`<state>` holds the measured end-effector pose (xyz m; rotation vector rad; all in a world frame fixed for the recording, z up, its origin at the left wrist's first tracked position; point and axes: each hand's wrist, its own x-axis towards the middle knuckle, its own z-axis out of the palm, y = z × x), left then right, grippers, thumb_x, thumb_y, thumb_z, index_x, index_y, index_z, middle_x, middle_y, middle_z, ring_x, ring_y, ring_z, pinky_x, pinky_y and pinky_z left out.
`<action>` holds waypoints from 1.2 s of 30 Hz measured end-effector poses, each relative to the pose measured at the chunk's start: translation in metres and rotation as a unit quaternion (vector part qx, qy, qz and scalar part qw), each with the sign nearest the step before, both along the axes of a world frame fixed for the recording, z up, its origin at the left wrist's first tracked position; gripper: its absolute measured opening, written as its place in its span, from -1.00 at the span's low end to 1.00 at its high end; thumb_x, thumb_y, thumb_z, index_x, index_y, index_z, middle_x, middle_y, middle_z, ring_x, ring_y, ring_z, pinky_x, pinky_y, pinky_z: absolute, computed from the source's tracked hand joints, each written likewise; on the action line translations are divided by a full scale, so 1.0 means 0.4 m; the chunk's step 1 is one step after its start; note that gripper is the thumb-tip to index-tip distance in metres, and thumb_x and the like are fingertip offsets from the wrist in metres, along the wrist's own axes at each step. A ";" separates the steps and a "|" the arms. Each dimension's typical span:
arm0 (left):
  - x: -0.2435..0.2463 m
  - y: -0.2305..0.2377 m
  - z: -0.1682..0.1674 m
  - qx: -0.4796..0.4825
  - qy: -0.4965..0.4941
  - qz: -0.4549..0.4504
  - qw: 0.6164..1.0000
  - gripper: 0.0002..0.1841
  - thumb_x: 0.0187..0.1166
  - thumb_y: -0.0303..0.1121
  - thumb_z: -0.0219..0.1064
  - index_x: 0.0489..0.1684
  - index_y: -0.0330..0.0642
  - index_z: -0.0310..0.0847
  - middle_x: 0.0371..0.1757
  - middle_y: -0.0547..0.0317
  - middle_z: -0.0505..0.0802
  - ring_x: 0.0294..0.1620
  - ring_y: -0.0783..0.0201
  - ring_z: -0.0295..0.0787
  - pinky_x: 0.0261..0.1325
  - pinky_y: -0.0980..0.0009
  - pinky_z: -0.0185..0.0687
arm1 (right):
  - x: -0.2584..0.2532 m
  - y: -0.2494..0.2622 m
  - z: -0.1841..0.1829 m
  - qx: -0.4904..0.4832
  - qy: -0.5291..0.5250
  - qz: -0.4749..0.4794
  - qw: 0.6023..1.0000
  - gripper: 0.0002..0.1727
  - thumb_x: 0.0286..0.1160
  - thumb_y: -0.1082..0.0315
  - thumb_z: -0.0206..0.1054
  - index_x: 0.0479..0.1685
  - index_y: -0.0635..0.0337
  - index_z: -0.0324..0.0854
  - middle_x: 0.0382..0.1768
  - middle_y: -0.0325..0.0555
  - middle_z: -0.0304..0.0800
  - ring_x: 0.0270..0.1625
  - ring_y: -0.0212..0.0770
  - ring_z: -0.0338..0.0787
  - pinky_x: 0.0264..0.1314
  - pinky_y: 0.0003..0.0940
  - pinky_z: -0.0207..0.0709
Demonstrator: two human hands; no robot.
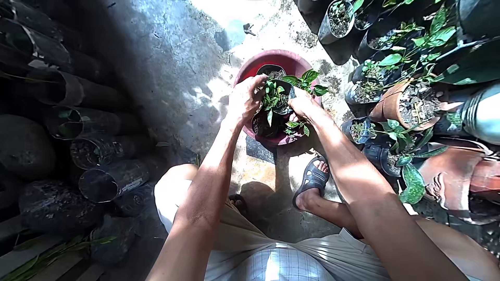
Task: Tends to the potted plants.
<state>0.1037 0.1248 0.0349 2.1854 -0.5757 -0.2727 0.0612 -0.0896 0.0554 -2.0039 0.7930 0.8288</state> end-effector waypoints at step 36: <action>0.077 0.151 0.114 0.113 0.190 0.025 0.975 -0.78 0.61 -0.25 0.33 -0.13 -0.16 0.85 -0.26 0.22 0.96 -0.30 0.37 0.93 -0.06 0.23 0.91 | -0.064 0.015 0.069 -0.237 -0.284 0.161 0.915 -0.69 0.56 0.30 0.28 0.20 -0.07 0.77 -0.09 0.05 0.85 -0.04 0.14 0.84 -0.04 0.18 0.60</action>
